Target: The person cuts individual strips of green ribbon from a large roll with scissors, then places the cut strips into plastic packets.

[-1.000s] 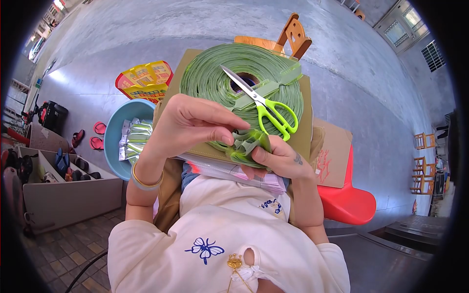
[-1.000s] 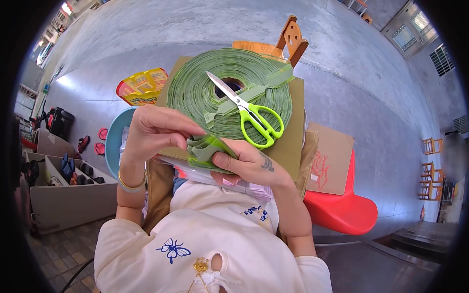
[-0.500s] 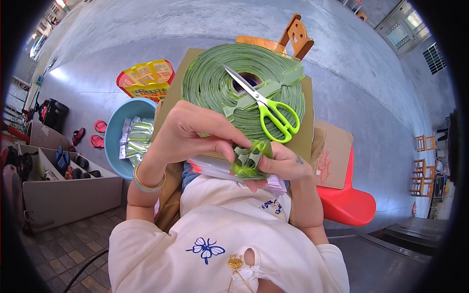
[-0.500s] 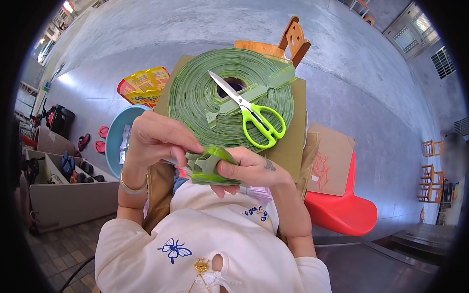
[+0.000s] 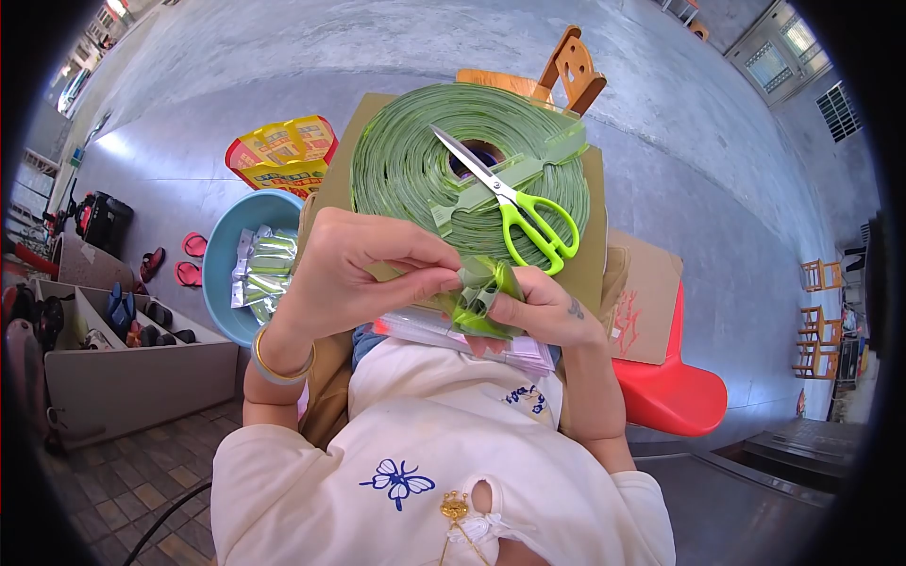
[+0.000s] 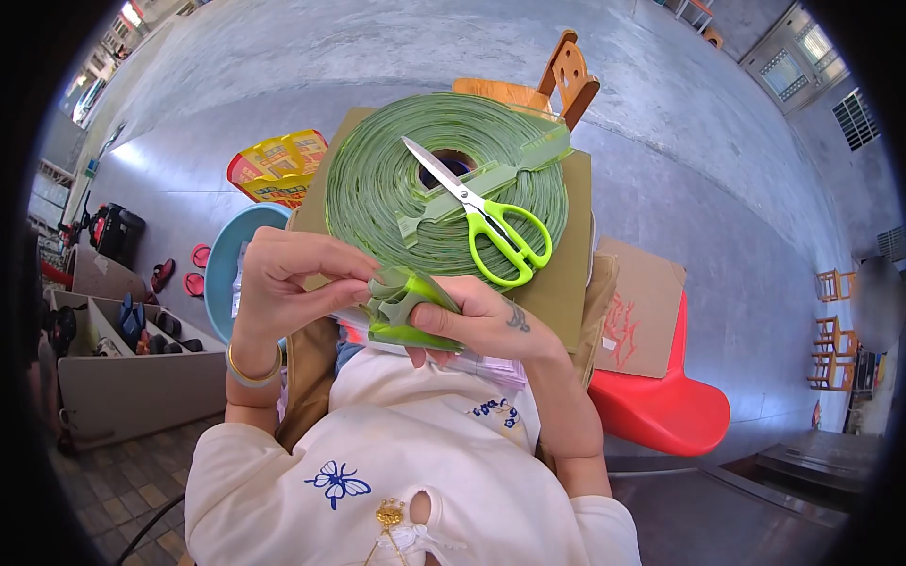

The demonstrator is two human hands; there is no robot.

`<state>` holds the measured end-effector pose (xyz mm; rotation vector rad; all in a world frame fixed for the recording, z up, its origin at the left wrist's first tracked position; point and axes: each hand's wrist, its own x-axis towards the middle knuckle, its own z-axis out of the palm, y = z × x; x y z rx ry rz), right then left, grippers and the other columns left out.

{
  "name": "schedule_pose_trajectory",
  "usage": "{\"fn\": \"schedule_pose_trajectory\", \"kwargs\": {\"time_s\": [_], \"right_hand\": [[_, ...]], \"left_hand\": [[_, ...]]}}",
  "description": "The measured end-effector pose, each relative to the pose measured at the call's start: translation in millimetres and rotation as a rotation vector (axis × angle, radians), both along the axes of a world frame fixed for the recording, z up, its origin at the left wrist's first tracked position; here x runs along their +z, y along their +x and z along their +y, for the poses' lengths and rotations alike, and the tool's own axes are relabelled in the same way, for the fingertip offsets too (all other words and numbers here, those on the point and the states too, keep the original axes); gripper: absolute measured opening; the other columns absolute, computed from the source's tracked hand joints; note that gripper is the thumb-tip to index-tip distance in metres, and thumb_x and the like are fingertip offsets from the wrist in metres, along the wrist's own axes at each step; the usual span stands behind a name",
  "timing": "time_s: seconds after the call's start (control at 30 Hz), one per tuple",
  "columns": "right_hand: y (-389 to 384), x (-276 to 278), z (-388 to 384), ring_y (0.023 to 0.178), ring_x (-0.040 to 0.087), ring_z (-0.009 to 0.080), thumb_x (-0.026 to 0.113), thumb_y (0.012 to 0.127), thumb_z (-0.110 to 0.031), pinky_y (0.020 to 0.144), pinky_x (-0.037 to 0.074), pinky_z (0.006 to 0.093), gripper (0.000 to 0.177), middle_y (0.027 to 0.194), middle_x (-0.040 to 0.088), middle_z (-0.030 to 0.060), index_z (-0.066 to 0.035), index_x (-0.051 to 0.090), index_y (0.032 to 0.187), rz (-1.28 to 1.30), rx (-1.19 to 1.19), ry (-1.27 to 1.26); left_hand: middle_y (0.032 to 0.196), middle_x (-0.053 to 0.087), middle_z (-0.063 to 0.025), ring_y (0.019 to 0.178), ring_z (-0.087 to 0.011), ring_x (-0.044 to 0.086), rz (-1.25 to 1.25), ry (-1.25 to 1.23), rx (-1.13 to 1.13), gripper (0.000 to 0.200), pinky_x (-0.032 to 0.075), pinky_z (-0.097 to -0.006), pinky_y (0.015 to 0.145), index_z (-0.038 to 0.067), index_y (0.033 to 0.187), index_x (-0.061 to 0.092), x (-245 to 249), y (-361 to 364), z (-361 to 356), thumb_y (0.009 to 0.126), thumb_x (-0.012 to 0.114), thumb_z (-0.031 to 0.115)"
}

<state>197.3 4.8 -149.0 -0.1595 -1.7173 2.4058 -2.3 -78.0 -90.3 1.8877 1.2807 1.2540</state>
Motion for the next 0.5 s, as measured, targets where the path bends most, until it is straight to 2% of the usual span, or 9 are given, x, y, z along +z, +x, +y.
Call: {"fn": "schedule_pose_trajectory", "kwargs": {"time_s": [0.1, 0.2, 0.4, 0.5], "right_hand": [[-0.5, -3.1, 1.2, 0.055, 0.048, 0.0059, 0.046, 0.093, -0.029, 0.049, 0.039, 0.0199, 0.029, 0.068, 0.057, 0.0041, -0.002, 0.053, 0.100, 0.001, -0.023, 0.042], [-1.0, -1.4, 0.7, 0.055, 0.049, 0.0088, 0.046, 0.094, -0.026, 0.048, 0.039, 0.0217, 0.031, 0.070, 0.058, 0.0076, 0.003, 0.054, 0.099, -0.085, -0.110, 0.023], [-6.1, -0.4, -0.7, 0.051, 0.048, 0.0078, 0.046, 0.094, -0.023, 0.045, 0.038, 0.0211, 0.026, 0.065, 0.056, 0.0053, 0.001, 0.055, 0.090, -0.091, -0.203, 0.049], [-7.0, 1.1, -3.2, 0.049, 0.041, 0.0042, 0.047, 0.094, -0.022, 0.044, 0.034, 0.0208, 0.022, 0.060, 0.051, 0.0005, -0.002, 0.055, 0.089, -0.098, -0.213, 0.056]], "left_hand": [[0.076, 0.067, -0.0122, 0.069, -0.0131, 0.066, -0.065, -0.041, 0.021, 0.009, 0.052, -0.0216, 0.063, -0.005, 0.081, 0.066, -5.6, 2.1, -1.9, 0.071, 0.066, -0.005], [0.078, 0.067, -0.0121, 0.071, -0.0121, 0.065, -0.110, -0.031, 0.002, 0.012, 0.052, -0.0215, 0.066, -0.007, 0.086, 0.064, -7.0, 3.8, -1.9, 0.074, 0.063, -0.005], [0.078, 0.066, -0.0114, 0.073, -0.0125, 0.065, -0.190, -0.130, 0.016, 0.017, 0.052, -0.0199, 0.066, -0.007, 0.089, 0.064, -8.5, 2.5, -0.7, 0.072, 0.066, -0.007], [0.078, 0.066, -0.0108, 0.071, -0.0120, 0.065, -0.226, -0.123, -0.004, 0.017, 0.052, -0.0194, 0.064, -0.007, 0.088, 0.065, -10.0, 1.1, 1.0, 0.071, 0.067, -0.009]]}}
